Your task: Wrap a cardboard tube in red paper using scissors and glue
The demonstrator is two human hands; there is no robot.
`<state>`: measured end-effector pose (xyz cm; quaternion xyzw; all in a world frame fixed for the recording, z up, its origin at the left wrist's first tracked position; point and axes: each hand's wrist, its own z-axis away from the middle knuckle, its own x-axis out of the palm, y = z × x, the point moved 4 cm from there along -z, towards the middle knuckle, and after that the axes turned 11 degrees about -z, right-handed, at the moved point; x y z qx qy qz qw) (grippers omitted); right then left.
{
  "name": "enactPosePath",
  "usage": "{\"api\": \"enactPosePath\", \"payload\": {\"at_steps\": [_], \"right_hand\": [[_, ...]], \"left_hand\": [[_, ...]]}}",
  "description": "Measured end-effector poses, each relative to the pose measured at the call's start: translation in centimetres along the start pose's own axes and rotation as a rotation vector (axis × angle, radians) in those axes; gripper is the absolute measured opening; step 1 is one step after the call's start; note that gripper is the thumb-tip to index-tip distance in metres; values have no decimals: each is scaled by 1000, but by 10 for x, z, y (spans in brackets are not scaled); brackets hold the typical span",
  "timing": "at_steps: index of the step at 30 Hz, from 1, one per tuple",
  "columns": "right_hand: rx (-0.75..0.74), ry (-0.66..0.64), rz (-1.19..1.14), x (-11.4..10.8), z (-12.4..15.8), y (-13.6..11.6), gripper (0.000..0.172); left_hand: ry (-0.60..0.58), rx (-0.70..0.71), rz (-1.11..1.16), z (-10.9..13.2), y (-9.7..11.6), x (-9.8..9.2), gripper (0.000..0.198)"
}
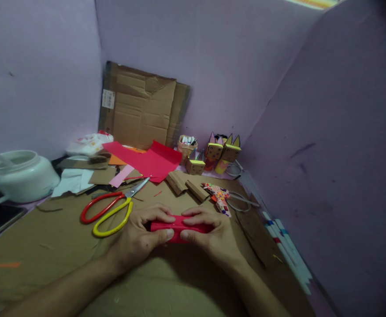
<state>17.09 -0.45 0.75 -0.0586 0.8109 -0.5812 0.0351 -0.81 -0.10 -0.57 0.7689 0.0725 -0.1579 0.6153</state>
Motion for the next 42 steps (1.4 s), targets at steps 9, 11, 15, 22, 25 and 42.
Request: {"api": "enactPosePath", "payload": {"at_steps": [9,11,15,22,25,42], "right_hand": [[4,28,4,1,0,1,14],[17,30,-5,0,0,1,14],[43,27,-11,0,0,2,14],[10,19,10,1,0,0,12],[23,18,12,1,0,1,13],[-3,31,5,2,2,2,11]], "left_hand": [[8,14,38,0,-4,0,13],[10,15,18,0,-2,0,13],[-11,29,-8,0,3,-1,13],[2,81,-8,1,5,-1,11],[-1,111,-9,2,4,-1,10],[-7,174,-52,5,6,-1,9]]}}
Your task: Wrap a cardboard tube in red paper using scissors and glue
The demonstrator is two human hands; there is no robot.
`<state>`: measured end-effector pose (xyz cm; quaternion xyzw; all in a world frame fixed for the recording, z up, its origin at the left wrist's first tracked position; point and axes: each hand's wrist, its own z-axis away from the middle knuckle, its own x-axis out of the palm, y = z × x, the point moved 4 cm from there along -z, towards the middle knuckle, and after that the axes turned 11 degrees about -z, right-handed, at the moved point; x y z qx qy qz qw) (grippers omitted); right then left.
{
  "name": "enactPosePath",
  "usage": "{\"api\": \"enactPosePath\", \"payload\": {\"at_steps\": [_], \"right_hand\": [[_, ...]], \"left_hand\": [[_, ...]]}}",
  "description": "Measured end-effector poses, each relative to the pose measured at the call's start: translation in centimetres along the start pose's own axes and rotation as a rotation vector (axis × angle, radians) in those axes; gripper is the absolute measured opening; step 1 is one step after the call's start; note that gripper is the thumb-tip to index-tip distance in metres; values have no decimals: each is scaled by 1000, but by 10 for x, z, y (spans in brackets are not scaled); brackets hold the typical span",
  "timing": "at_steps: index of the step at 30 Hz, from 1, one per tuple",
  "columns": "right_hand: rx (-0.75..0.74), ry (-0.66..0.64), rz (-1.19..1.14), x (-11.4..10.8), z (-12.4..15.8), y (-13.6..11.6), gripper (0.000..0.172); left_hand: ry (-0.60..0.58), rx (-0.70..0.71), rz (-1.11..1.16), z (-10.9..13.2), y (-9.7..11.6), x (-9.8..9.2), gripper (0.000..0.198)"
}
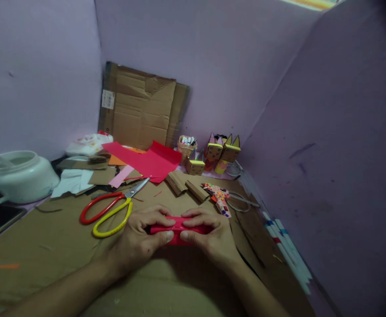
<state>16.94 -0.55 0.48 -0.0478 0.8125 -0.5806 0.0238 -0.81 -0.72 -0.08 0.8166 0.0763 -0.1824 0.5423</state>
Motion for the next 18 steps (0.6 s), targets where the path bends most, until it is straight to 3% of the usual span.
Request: {"api": "enactPosePath", "payload": {"at_steps": [9,14,18], "right_hand": [[-1,-6,2,0,0,-1,11],[-70,22,19,-3,0,-1,14],[-176,-7,49,-7,0,-5,15]], "left_hand": [[-12,-30,-14,-3,4,1,6],[-68,-66,-20,-5,1,0,14],[-163,-284,289,-7,-8,3,32]]}}
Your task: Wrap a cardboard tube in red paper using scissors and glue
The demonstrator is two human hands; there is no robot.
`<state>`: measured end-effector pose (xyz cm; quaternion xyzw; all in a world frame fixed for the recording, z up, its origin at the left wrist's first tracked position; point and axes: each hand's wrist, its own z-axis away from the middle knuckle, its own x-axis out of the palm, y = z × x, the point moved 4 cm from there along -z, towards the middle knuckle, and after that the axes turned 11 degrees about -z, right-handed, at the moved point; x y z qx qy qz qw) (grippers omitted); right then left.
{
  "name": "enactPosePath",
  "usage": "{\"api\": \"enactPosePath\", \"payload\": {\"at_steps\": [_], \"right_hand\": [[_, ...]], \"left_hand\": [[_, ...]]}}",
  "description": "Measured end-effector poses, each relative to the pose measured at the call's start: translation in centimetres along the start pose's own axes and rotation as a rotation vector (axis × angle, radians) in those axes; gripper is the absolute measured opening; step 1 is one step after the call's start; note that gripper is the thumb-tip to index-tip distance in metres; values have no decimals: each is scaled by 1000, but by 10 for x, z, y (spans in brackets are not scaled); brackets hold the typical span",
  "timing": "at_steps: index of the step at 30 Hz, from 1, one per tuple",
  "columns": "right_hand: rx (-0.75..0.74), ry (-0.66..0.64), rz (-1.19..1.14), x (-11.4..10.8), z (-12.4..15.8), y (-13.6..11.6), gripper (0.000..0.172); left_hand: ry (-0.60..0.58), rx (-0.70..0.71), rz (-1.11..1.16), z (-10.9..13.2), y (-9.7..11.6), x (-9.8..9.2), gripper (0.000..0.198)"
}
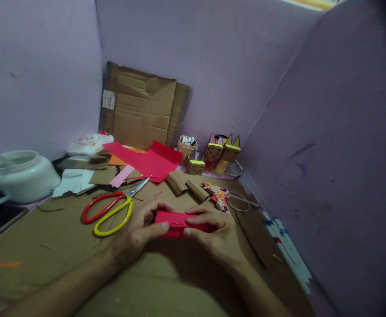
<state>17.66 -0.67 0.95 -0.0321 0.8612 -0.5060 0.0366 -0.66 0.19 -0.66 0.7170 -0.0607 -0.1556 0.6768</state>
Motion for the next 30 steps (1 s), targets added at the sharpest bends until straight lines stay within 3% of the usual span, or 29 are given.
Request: {"api": "enactPosePath", "payload": {"at_steps": [2,5,8,11,14,16,19,21,23,25,28,30], "right_hand": [[-60,-68,30,1,0,-3,15],[-111,-196,58,5,2,-5,14],[-144,-269,47,9,4,-5,12],[-148,-286,46,10,4,-4,11],[-125,-309,77,10,3,-5,10],[-113,-312,123,8,2,-6,24],[-106,-112,141,-7,-4,-9,48],[-26,111,131,-21,-7,-8,35],[125,163,173,-24,-7,-1,15],[260,-30,257,-14,-5,6,10],[334,-393,324,12,6,13,2],[329,-501,376,25,14,16,6]], "left_hand": [[-33,-145,155,-2,-4,2,38],[-200,-307,130,-3,-7,10,40],[-352,-367,66,-2,-9,15,44],[-374,-360,18,0,-10,16,45],[-348,-360,-55,1,-9,14,48],[-307,-368,-95,1,-8,10,50],[-179,-393,-88,-3,-3,-2,48],[-56,-377,-46,-7,1,-14,45],[49,-327,-14,-12,5,-26,43],[114,-280,3,-15,8,-34,41],[142,-272,38,-16,7,-36,39],[125,-302,47,-15,5,-32,39]]}}
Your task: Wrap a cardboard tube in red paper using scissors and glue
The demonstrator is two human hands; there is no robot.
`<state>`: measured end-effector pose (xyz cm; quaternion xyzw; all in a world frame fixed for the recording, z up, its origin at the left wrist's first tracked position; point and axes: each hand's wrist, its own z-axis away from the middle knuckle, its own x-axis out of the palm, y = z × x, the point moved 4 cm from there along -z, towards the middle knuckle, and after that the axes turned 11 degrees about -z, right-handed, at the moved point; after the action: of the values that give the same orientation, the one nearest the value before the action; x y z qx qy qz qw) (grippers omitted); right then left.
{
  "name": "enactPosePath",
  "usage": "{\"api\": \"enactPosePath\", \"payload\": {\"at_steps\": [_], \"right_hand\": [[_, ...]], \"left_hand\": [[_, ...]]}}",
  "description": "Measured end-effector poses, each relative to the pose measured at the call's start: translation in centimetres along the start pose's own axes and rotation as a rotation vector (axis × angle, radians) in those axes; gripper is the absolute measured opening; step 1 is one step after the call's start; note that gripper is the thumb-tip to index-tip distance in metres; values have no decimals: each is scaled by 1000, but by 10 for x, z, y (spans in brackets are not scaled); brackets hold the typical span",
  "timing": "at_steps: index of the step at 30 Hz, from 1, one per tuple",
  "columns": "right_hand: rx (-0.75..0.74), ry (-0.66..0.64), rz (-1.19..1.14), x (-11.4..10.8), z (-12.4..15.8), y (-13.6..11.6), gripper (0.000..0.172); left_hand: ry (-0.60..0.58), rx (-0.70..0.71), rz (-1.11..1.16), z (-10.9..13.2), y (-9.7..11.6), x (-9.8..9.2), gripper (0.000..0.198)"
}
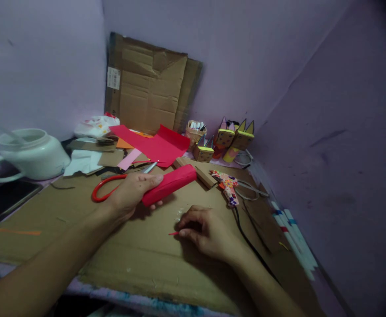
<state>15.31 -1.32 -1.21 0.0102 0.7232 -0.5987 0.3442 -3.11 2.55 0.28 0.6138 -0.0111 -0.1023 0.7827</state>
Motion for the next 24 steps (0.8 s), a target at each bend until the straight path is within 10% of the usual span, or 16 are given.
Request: {"api": "enactPosePath", "payload": {"at_steps": [12,20,24], "right_hand": [[-24,-75,276,18,1,-5,13],[32,277,-145,-9,0,1,12],[-67,117,-21,-4,-1,-3,8]], "left_hand": [[-92,-31,51,0,-11,15,32],[-84,-36,307,4,-8,26,20],[-76,1,361,3,-7,23,27]]}}
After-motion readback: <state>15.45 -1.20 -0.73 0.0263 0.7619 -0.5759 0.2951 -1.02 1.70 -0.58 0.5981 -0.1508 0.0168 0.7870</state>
